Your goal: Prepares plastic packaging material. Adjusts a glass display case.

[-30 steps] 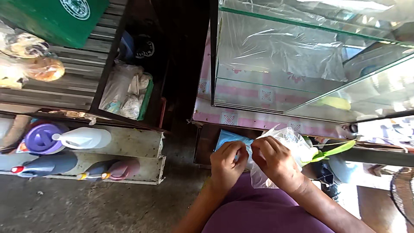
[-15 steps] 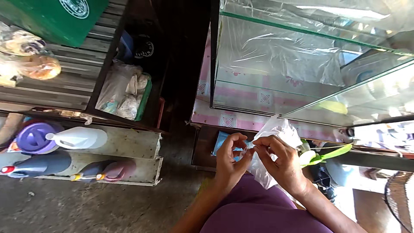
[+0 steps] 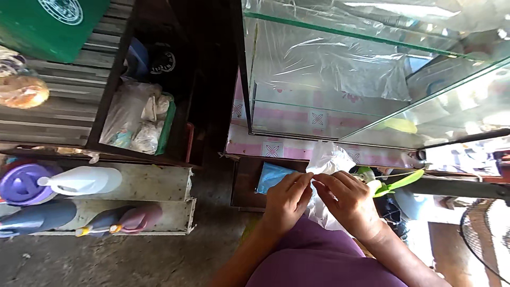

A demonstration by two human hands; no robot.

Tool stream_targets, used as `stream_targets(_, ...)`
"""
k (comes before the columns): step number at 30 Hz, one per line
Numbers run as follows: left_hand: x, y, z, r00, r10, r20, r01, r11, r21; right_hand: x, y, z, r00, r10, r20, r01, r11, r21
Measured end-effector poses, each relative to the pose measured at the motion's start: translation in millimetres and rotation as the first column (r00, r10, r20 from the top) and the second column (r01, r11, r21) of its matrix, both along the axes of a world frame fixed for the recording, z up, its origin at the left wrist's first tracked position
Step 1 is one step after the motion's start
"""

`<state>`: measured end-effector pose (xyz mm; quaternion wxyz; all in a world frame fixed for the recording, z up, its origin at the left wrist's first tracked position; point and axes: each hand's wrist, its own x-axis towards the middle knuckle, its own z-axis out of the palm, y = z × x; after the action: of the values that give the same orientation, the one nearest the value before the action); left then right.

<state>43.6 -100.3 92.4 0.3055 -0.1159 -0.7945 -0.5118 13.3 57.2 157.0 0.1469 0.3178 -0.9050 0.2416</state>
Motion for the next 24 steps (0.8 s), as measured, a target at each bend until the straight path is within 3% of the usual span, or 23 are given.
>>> stream_targets(16, 0.4, 4.8, 1.3, 0.998, -0.019, -0.054, 0.011, 0.988, -0.151, 3.1, 13.5, -1.0, 0.999, 0.032, 0.012, -0.033, 0.998, 0.047)
stream_targets(24, 1.3, 0.5, 1.9, 0.999, 0.032, -0.037, -0.033, 0.999, -0.04, 5.3, 6.6, -9.4, 1.0, 0.006, -0.007, -0.007, 0.996, -0.085)
